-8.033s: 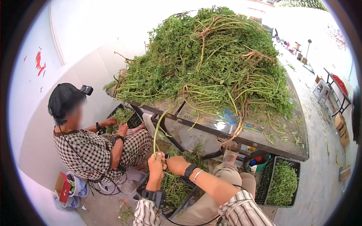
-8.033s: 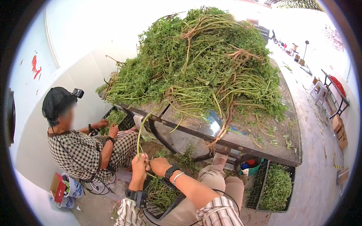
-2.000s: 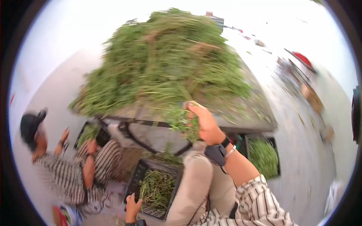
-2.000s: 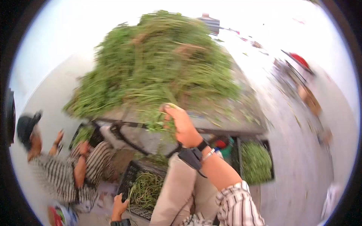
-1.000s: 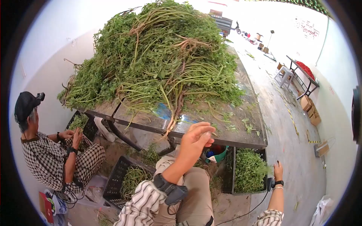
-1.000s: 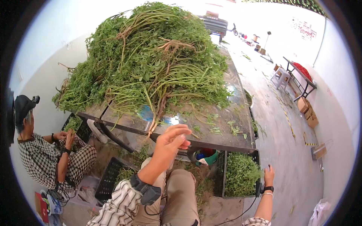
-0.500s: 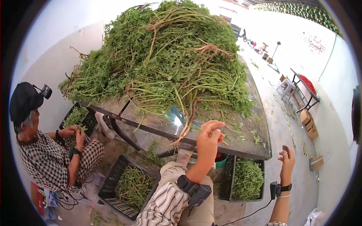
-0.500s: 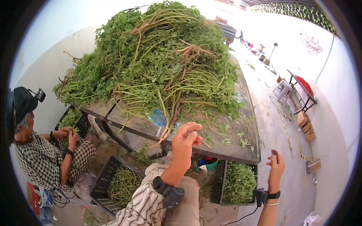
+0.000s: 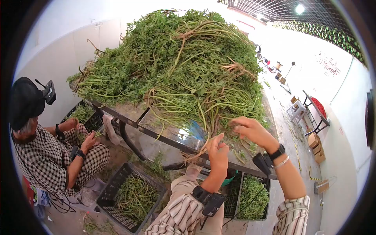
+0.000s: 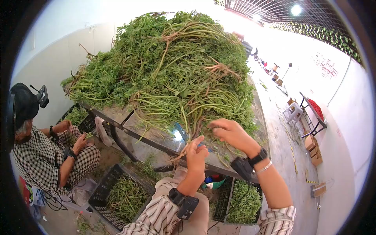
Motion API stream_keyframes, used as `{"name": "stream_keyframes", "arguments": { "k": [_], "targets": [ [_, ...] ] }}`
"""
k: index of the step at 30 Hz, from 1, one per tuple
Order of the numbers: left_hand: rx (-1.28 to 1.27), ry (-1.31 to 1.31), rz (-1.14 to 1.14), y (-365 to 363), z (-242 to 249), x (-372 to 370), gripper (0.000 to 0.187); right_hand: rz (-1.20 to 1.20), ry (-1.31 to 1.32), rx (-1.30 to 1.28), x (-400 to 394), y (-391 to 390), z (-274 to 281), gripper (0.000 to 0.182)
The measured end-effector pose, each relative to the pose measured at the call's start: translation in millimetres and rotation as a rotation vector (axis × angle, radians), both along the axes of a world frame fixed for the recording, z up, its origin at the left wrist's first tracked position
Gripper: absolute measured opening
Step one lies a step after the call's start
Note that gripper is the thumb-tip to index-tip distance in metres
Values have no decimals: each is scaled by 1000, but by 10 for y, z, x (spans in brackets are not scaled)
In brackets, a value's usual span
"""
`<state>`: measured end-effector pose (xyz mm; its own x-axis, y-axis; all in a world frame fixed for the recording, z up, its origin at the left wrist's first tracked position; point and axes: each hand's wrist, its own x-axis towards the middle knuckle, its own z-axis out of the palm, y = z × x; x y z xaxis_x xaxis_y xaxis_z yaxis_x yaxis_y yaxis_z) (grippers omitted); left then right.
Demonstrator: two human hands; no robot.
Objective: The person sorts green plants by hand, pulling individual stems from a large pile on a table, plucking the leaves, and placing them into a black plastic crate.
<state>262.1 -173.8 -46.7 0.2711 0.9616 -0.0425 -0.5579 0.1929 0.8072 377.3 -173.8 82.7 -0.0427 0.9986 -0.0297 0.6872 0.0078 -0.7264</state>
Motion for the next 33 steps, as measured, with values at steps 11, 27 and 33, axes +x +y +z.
{"name": "stream_keyframes", "arguments": {
  "k": [11, 27, 33],
  "targets": [
    [-175, -109, 138, 117, 57, -96, 48, 246, -97, -100, -220, 1045, -638, 35],
    [-154, -79, 129, 193, 27, -105, 60, -296, 645, 24, -223, 726, -89, 11],
    [-97, -31, 130, 172, 19, -113, 60, -237, 673, 117, -277, 155, 321, 11]
  ]
}}
